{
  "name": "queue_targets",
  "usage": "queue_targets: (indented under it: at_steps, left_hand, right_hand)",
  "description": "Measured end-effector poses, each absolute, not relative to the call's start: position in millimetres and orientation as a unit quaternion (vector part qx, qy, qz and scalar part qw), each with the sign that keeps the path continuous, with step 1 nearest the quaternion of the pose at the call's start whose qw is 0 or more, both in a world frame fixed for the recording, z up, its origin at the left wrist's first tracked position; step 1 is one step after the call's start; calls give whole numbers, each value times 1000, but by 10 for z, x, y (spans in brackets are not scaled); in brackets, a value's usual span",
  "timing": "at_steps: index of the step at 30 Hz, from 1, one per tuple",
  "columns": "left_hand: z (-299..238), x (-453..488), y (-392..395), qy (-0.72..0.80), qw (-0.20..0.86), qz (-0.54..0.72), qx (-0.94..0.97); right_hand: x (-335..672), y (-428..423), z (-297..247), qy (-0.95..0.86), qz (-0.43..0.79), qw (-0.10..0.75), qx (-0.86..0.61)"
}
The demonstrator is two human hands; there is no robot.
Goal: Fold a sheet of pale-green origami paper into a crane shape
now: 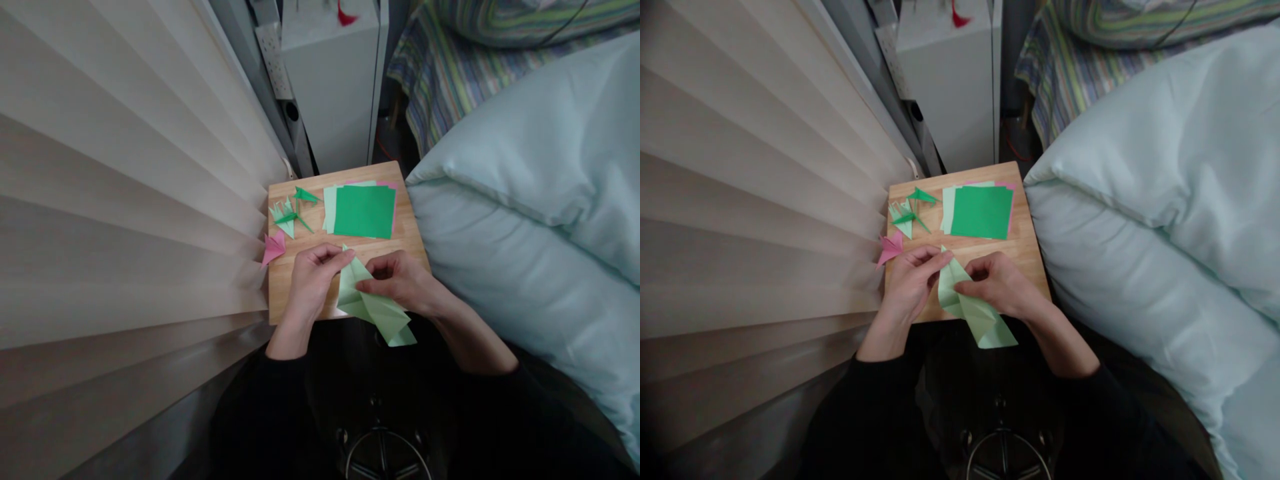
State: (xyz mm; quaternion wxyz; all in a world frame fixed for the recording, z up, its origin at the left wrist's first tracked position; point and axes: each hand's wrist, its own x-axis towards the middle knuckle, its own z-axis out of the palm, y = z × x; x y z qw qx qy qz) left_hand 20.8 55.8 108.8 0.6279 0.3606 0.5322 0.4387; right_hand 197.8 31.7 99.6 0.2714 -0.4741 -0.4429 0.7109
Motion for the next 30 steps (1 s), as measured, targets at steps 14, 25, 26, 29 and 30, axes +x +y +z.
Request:
queue_targets:
  at_steps: [14,25,26,29,30]
  left_hand:
    - [1079,216,550,503,630,445,391]
    - [1059,243,549,508,607,478,380]
    - [1060,247,548,509,605,479,382]
    - [1065,265,544,506,607,481,379]
    - [1068,272,543,504,611,482,375]
  right_hand:
    - [1924,325,1051,-448,684,341,-464]
    - [1932,318,1036,-464,661,329,-490]
    - [1934,320,1039,-467,658,327,-491]
    - [1940,326,1054,-479,647,323,-497]
    - [1941,327,1064,-483,643,323,-499]
